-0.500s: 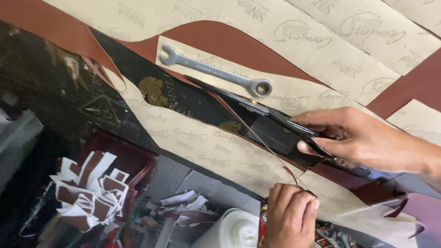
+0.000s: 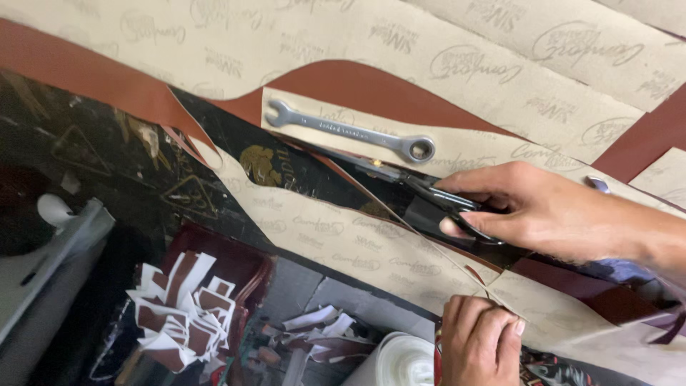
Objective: The person uses shears to cut long strips from a large sheet of brown leather on a workbench. They repeatedly align the leather, cut along straight lines, and separate the cut strips from the main sheet. Wrenches and pliers are visible on the table but are not used.
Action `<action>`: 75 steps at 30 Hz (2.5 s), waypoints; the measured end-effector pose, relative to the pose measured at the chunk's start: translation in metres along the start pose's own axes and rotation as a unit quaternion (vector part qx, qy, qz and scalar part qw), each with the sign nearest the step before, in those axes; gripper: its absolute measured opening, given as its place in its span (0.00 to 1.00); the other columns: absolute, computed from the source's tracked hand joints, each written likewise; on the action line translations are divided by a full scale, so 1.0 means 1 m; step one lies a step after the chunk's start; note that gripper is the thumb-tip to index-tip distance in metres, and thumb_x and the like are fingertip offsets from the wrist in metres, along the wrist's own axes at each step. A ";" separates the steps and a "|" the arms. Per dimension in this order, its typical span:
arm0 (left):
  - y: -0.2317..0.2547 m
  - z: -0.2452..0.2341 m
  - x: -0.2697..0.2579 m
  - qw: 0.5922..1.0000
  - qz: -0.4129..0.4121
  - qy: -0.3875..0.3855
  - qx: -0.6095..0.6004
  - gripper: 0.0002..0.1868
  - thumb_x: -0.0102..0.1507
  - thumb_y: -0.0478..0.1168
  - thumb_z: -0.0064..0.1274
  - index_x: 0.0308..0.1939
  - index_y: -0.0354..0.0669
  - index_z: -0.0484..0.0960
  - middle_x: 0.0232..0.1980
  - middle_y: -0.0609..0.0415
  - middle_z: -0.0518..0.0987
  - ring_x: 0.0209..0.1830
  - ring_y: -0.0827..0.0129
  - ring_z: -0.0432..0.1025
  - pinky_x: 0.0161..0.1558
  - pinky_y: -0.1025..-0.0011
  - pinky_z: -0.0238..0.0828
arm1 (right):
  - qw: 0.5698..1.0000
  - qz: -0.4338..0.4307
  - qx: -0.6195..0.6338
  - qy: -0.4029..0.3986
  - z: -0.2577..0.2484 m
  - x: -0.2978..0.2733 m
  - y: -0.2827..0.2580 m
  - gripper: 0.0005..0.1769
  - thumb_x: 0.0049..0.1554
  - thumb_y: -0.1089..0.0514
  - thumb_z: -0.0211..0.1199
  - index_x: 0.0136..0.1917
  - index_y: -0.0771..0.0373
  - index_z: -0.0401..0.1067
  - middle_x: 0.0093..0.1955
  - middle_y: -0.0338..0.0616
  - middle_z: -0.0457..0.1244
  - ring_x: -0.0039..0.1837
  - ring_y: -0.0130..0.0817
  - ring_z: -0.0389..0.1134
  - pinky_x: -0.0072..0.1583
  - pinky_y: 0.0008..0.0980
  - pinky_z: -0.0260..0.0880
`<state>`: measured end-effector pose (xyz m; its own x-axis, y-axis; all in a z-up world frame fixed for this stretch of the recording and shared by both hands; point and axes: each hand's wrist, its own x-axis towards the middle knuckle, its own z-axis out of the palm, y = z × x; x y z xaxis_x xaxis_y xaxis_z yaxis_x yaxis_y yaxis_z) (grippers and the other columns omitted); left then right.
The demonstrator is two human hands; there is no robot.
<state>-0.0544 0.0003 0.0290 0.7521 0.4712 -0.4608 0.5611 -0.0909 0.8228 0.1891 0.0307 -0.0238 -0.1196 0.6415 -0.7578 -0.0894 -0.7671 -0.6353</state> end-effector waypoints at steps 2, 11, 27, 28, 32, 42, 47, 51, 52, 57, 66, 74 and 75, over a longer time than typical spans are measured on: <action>-0.001 0.000 0.002 1.000 -0.003 -0.003 0.002 0.05 0.66 0.32 0.60 0.44 0.39 0.79 0.47 0.51 0.77 0.51 0.56 0.70 0.55 0.58 0.67 | 1.000 -0.021 0.005 0.005 -0.001 0.003 0.002 0.32 0.58 0.46 0.64 0.72 0.60 0.71 0.59 0.43 0.71 0.55 0.33 0.71 0.55 0.35 0.71; -0.004 0.005 0.002 1.000 0.019 0.009 0.009 0.06 0.65 0.31 0.60 0.43 0.40 0.79 0.48 0.51 0.77 0.51 0.56 0.71 0.57 0.57 0.67 | 0.999 0.025 -0.014 -0.016 0.000 0.007 -0.033 0.31 0.57 0.44 0.64 0.71 0.55 0.72 0.59 0.41 0.70 0.56 0.35 0.70 0.57 0.35 0.73; -0.053 -0.004 -0.061 0.999 0.002 -0.029 0.023 0.05 0.63 0.32 0.61 0.40 0.42 0.81 0.43 0.49 0.79 0.46 0.53 0.74 0.52 0.57 0.69 | 0.983 -0.005 -0.091 -0.160 0.022 -0.029 0.036 0.33 0.59 0.44 0.61 0.74 0.58 0.66 0.72 0.44 0.65 0.69 0.39 0.67 0.65 0.38 0.67; -0.070 -0.010 -0.077 1.000 -0.012 -0.015 0.016 0.05 0.62 0.32 0.61 0.41 0.41 0.81 0.44 0.47 0.80 0.46 0.51 0.75 0.51 0.57 0.71 | 0.982 -0.002 -0.094 -0.166 0.019 -0.044 0.040 0.32 0.59 0.44 0.62 0.73 0.58 0.67 0.71 0.44 0.67 0.68 0.38 0.67 0.64 0.37 0.66; -0.162 -0.074 -0.136 0.995 0.014 -0.052 0.084 0.09 0.61 0.33 0.58 0.46 0.40 0.83 0.47 0.45 0.82 0.48 0.51 0.77 0.50 0.57 0.73 | 0.976 0.088 -0.064 -0.189 0.012 -0.111 0.072 0.31 0.57 0.48 0.63 0.74 0.52 0.70 0.64 0.40 0.70 0.63 0.35 0.69 0.62 0.35 0.71; -0.206 -0.119 -0.132 0.928 -0.173 0.092 0.317 0.12 0.63 0.34 0.55 0.50 0.39 0.84 0.50 0.45 0.82 0.50 0.50 0.76 0.53 0.58 0.72 | 0.964 0.127 0.217 0.084 0.043 -0.313 0.269 0.30 0.60 0.60 0.58 0.75 0.56 0.66 0.42 0.40 0.66 0.41 0.29 0.62 0.42 0.31 0.71; -0.132 -0.099 -0.111 0.926 -0.013 0.140 0.350 0.13 0.64 0.33 0.54 0.53 0.38 0.84 0.52 0.44 0.82 0.54 0.49 0.75 0.57 0.57 0.70 | 0.897 0.089 0.338 0.271 0.095 -0.374 0.330 0.25 0.59 0.58 0.59 0.69 0.63 0.71 0.31 0.40 0.58 0.33 0.28 0.56 0.35 0.30 0.57; -0.043 -0.007 -0.049 0.940 0.093 0.143 0.297 0.15 0.65 0.31 0.54 0.55 0.38 0.82 0.58 0.43 0.80 0.61 0.48 0.71 0.65 0.57 0.65 | 0.825 0.015 0.429 0.368 0.144 -0.390 0.356 0.24 0.63 0.55 0.53 0.69 0.67 0.70 0.33 0.40 0.58 0.34 0.29 0.57 0.37 0.28 0.57; -0.024 0.017 -0.038 0.947 0.109 0.131 0.271 0.16 0.63 0.30 0.53 0.56 0.38 0.82 0.58 0.43 0.80 0.62 0.48 0.71 0.65 0.56 0.65 | 0.805 0.001 0.455 0.381 0.152 -0.392 0.362 0.24 0.64 0.54 0.52 0.69 0.67 0.69 0.33 0.40 0.58 0.35 0.29 0.57 0.38 0.28 0.57; 0.046 0.141 0.015 0.926 0.308 0.043 0.213 0.16 0.64 0.28 0.54 0.56 0.39 0.81 0.56 0.47 0.78 0.60 0.51 0.70 0.63 0.56 0.66 | 0.816 -0.028 0.436 0.379 0.181 -0.396 0.392 0.25 0.59 0.62 0.54 0.69 0.65 0.68 0.35 0.38 0.59 0.35 0.28 0.59 0.38 0.28 0.59; 0.065 0.210 0.061 0.840 0.436 -0.053 0.319 0.20 0.64 0.33 0.57 0.59 0.51 0.83 0.54 0.53 0.76 0.55 0.56 0.69 0.56 0.56 0.64 | 0.777 -0.103 0.535 0.314 0.257 -0.307 0.386 0.24 0.64 0.54 0.54 0.70 0.63 0.67 0.35 0.40 0.61 0.33 0.26 0.61 0.36 0.25 0.60; 0.035 0.219 0.063 0.814 0.463 -0.027 0.348 0.21 0.65 0.37 0.60 0.62 0.58 0.82 0.56 0.58 0.73 0.57 0.59 0.66 0.57 0.57 0.59 | 0.656 -0.229 0.644 0.320 0.295 -0.248 0.353 0.28 0.65 0.50 0.57 0.71 0.70 0.64 0.39 0.42 0.62 0.38 0.25 0.61 0.40 0.24 0.60; 0.033 0.219 0.066 0.818 0.464 -0.026 0.338 0.21 0.65 0.38 0.61 0.62 0.59 0.82 0.56 0.59 0.73 0.57 0.59 0.65 0.57 0.57 0.59 | 0.646 -0.237 0.645 0.332 0.296 -0.240 0.347 0.29 0.65 0.50 0.58 0.71 0.70 0.64 0.39 0.42 0.62 0.38 0.26 0.60 0.40 0.24 0.61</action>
<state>0.0894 -0.1632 -0.0475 0.9666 -0.1132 0.2299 -0.2109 -0.8611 0.4626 -0.1054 -0.3915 -0.0183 0.6362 0.3400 -0.6926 -0.7611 0.4238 -0.4911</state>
